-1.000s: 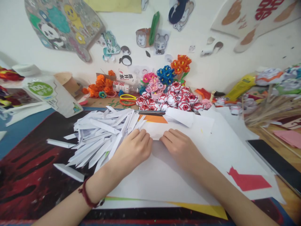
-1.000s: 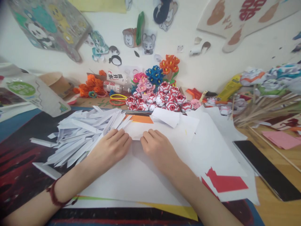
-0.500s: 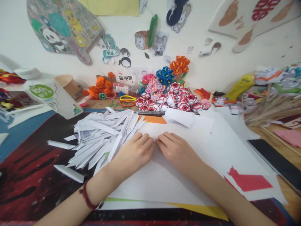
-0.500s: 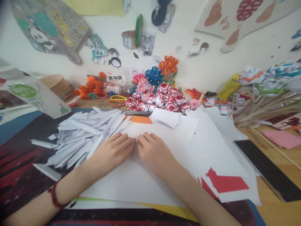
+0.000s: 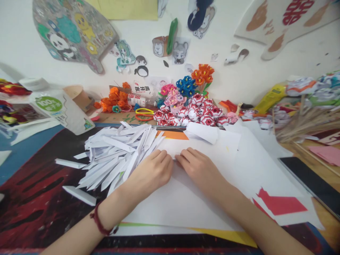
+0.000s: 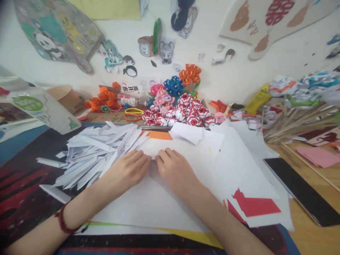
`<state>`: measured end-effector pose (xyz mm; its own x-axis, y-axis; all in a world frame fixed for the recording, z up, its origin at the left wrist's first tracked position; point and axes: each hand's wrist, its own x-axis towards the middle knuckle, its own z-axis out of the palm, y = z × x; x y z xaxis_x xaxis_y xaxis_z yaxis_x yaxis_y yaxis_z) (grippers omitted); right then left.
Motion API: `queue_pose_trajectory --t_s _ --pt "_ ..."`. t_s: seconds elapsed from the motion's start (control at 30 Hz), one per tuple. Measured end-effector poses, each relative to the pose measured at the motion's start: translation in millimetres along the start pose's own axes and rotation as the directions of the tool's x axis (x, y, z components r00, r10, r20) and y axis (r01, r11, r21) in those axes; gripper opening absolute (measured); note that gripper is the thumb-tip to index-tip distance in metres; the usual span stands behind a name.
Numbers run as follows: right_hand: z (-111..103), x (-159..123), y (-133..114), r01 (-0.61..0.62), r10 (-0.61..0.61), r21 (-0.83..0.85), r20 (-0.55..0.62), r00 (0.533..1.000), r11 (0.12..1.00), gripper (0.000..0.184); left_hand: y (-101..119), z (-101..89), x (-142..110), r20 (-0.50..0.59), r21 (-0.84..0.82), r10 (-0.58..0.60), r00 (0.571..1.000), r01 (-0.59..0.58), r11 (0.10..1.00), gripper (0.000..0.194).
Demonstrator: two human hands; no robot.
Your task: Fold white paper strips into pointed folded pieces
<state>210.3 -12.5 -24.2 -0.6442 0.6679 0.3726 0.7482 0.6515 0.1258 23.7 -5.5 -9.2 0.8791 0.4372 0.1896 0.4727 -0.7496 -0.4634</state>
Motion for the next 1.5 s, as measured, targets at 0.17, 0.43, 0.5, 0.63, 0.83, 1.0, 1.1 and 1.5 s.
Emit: queue_pose_trajectory --t_s 0.17,0.43,0.5,0.63,0.83,1.0,1.1,1.5 --pt "-1 0 -3 0.007 -0.005 0.042 -0.036 0.999 0.999 0.021 2 -0.3 2 -0.053 -0.088 -0.072 0.996 0.067 0.994 0.013" --pt "-5 -4 3 -0.095 0.130 0.290 -0.105 0.986 0.952 0.021 1 -1.6 0 -0.040 -0.291 -0.195 0.980 0.175 0.940 0.017" --pt "-5 -5 5 -0.143 0.191 0.372 -0.095 0.977 0.917 0.020 0 -2.5 -1 -0.035 -0.338 -0.211 0.977 0.187 0.923 0.018" --pt "-6 -6 10 -0.200 0.253 0.454 -0.058 0.966 0.869 0.018 -4 -5.0 -2 -0.026 -0.396 -0.221 0.975 0.193 0.898 0.019" --pt "-7 -6 17 -0.249 0.299 0.498 -0.021 0.954 0.831 0.019 -7 -4.3 -1 -0.054 -0.411 -0.271 0.961 0.226 0.883 0.024" --pt "-6 -6 20 -0.264 0.343 0.517 -0.063 0.937 0.814 0.023 -11 -5.1 -3 -0.127 -0.350 -0.296 0.947 0.237 0.907 0.033" --pt "-6 -5 22 -0.255 0.358 0.546 -0.090 0.929 0.798 0.024 -13 -5.6 -3 -0.149 -0.324 -0.295 0.944 0.236 0.916 0.035" --pt "-8 -4 40 -0.198 0.351 0.630 -0.126 0.928 0.751 0.025 -11 -10.6 -4 -0.144 -0.294 -0.361 0.921 0.309 0.905 0.028"
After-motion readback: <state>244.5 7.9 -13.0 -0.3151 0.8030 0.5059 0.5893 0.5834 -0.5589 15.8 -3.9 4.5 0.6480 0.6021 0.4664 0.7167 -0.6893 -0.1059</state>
